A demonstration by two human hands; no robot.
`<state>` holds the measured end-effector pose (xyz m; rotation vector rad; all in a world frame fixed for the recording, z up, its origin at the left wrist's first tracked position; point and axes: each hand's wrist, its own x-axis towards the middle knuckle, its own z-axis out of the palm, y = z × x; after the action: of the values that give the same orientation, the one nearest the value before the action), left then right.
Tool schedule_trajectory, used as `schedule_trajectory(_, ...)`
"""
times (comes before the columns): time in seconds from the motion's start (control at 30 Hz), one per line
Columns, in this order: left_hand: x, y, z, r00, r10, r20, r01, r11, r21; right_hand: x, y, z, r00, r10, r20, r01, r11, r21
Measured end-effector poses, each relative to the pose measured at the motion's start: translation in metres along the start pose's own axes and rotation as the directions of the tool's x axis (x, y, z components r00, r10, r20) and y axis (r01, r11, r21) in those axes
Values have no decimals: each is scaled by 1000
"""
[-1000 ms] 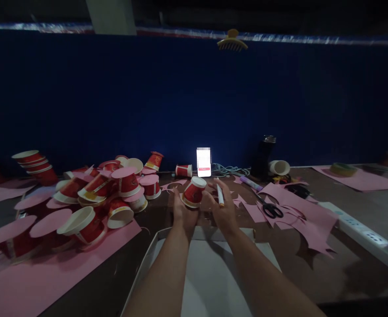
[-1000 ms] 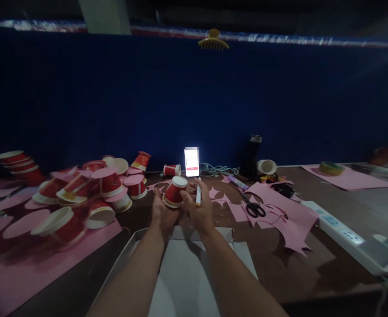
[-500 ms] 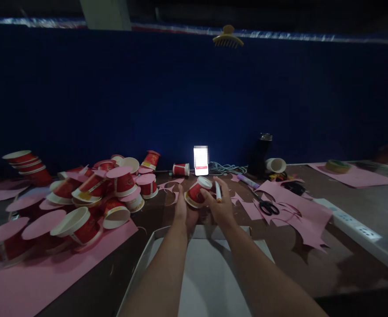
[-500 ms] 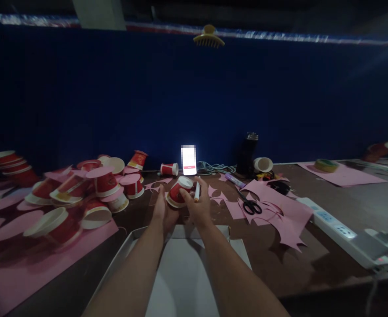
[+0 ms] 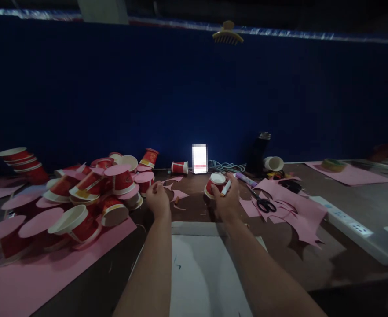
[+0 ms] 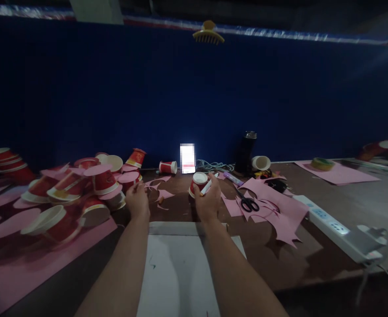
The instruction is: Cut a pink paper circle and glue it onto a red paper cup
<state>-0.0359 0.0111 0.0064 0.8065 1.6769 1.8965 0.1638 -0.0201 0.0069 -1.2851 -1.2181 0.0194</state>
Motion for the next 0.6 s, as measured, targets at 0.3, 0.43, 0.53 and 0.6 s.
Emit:
schedule_trajectory(0.3, -18, 11, -4, 900, 93, 426, -364, 699, 615, -2, 3, 6, 991, -36, 130, 45, 997, -69)
schedule_trajectory(0.43, -25, 9, -4, 862, 0, 506, -441, 491, 751, -4, 2, 9, 985, -57, 166, 71, 995, -77)
schedule_trajectory(0.53, -25, 5, -4, 850, -42, 525, -470, 389, 793, -7, -1, 11, 977, -88, 192, 100, 993, -56)
schedule_trajectory(0.6, -24, 2, -4, 845, -47, 532, -487, 341, 804, -9, -3, 12, 971, -115, 208, 126, 991, -41)
